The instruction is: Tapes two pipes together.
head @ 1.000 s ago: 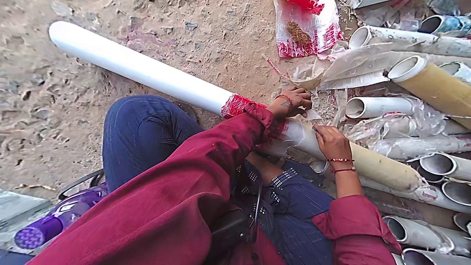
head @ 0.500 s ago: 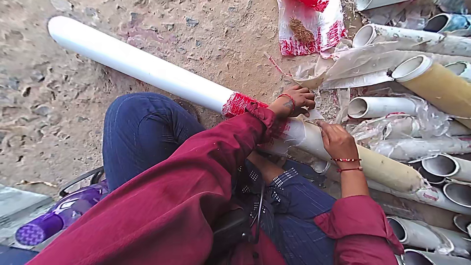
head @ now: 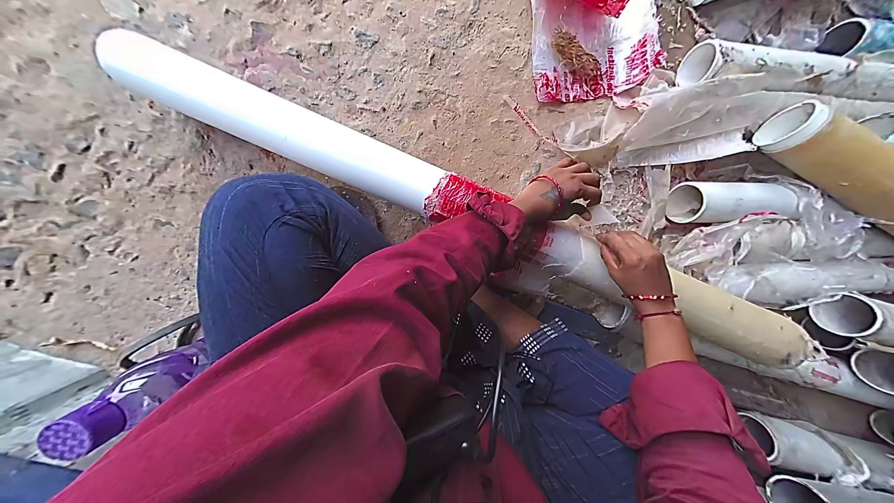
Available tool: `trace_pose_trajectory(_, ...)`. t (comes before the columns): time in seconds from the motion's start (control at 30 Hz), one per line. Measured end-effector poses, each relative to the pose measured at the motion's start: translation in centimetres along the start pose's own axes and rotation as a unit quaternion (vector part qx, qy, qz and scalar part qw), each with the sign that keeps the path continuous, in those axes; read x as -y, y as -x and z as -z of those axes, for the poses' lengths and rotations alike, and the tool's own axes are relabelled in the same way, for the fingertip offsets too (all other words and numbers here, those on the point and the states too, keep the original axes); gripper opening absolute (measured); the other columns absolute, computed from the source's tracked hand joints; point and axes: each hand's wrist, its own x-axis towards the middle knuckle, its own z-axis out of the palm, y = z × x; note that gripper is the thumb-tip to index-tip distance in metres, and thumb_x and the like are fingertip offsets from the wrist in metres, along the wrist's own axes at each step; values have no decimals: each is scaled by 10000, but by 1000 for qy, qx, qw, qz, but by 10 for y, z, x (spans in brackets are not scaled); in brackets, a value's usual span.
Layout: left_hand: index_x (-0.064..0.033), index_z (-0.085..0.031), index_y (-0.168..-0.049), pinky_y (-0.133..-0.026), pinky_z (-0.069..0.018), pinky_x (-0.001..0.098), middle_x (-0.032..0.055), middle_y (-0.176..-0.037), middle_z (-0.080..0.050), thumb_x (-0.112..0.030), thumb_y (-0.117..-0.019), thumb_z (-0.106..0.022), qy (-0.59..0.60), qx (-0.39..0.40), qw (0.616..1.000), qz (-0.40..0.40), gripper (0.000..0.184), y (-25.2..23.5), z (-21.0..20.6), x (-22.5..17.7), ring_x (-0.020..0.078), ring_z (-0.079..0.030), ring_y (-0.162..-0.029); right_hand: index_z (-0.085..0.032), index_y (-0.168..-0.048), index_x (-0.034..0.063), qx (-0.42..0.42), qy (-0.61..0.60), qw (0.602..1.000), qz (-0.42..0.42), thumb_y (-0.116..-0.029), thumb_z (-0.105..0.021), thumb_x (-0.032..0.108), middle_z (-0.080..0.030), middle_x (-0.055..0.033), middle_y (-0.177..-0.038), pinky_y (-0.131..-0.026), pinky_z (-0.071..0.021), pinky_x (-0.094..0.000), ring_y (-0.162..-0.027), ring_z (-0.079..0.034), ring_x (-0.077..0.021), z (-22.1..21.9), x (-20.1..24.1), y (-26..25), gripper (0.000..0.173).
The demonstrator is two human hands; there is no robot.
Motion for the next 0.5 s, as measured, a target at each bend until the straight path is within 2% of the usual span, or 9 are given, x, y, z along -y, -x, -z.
trace_pose_trajectory(0.17,-55,-767,-1010,-1049,-427,511,143,-1125,-730,-255,-962,-703,-2,10,1000,0,215,-1,1,-1,338,-638,-1183,-754,-1071,-68,-1,-1,1000,6,-969,-577,-12,-743,-276,-999,-843,-572,-565,-960,-730,-465,-2,-1,-2,212)
trace_pose_trajectory(0.33,-49,-767,-999,-1047,-432,510,148,-1122,-731,-246,-955,-711,-2,4,1000,0,209,-1,2,-2,340,-636,-1191,-716,-1178,-74,24,-11,1000,-1,-995,-540,-43,-740,-275,-1059,-862,-567,-570,-996,-718,-481,-1,-5,-3,257)
trace_pose_trajectory(0.43,-48,-769,-981,-1036,-439,514,150,-1107,-734,-235,-941,-725,-1,-8,1000,-3,196,-1,0,0,343,-646,-1174,-704,-1165,-93,23,-21,999,-14,-1001,-577,-14,-733,-279,-1036,-854,-566,-559,-994,-701,-493,-1,-3,-4,222)
trace_pose_trajectory(0.5,-51,-771,-987,-1043,-435,513,148,-1120,-734,-237,-940,-728,2,-8,1000,0,197,-1,-1,0,343,-642,-1184,-719,-1107,-92,19,-22,999,-15,-992,-598,-14,-738,-271,-1033,-869,-566,-555,-1016,-704,-482,0,-2,-4,184)
